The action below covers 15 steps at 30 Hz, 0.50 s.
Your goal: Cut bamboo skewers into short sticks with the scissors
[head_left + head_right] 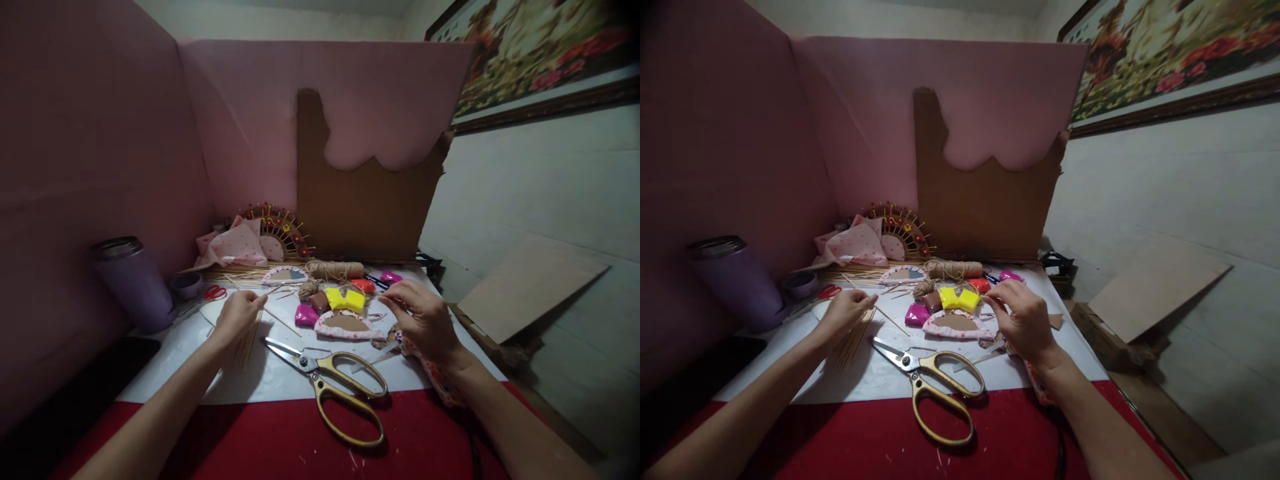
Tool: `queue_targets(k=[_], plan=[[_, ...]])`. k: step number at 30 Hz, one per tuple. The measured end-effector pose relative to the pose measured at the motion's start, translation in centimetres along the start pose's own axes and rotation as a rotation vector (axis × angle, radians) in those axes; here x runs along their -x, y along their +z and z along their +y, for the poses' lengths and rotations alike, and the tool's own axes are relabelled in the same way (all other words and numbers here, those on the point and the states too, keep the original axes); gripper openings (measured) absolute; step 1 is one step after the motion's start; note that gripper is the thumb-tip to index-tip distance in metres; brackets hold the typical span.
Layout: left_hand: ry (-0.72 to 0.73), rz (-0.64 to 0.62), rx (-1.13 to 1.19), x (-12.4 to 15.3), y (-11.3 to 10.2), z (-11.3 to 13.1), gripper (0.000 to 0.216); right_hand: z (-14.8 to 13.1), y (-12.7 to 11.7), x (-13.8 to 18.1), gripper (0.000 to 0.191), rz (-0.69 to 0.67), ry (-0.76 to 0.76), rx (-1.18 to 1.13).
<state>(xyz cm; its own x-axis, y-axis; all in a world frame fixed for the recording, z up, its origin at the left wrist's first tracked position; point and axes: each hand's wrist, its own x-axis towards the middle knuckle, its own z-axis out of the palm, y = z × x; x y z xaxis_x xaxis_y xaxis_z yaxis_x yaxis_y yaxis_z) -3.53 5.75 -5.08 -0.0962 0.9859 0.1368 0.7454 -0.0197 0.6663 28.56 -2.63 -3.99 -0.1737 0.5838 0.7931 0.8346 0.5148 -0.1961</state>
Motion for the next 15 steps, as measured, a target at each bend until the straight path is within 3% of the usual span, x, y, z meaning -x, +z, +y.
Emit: queue_targets(k=[7,15], plan=[[-0.216,-0.199,-0.055,-2.0,1.8,1.1,0.026,0.4,-0.2,0.2,0.012,-0.003,-0.010,0.019],[-0.470,-0.220,0.290,-1.7,2.0,3.1,0.033,0.0,-0.6,0.1,0.016,0.020,-0.051,0.058]])
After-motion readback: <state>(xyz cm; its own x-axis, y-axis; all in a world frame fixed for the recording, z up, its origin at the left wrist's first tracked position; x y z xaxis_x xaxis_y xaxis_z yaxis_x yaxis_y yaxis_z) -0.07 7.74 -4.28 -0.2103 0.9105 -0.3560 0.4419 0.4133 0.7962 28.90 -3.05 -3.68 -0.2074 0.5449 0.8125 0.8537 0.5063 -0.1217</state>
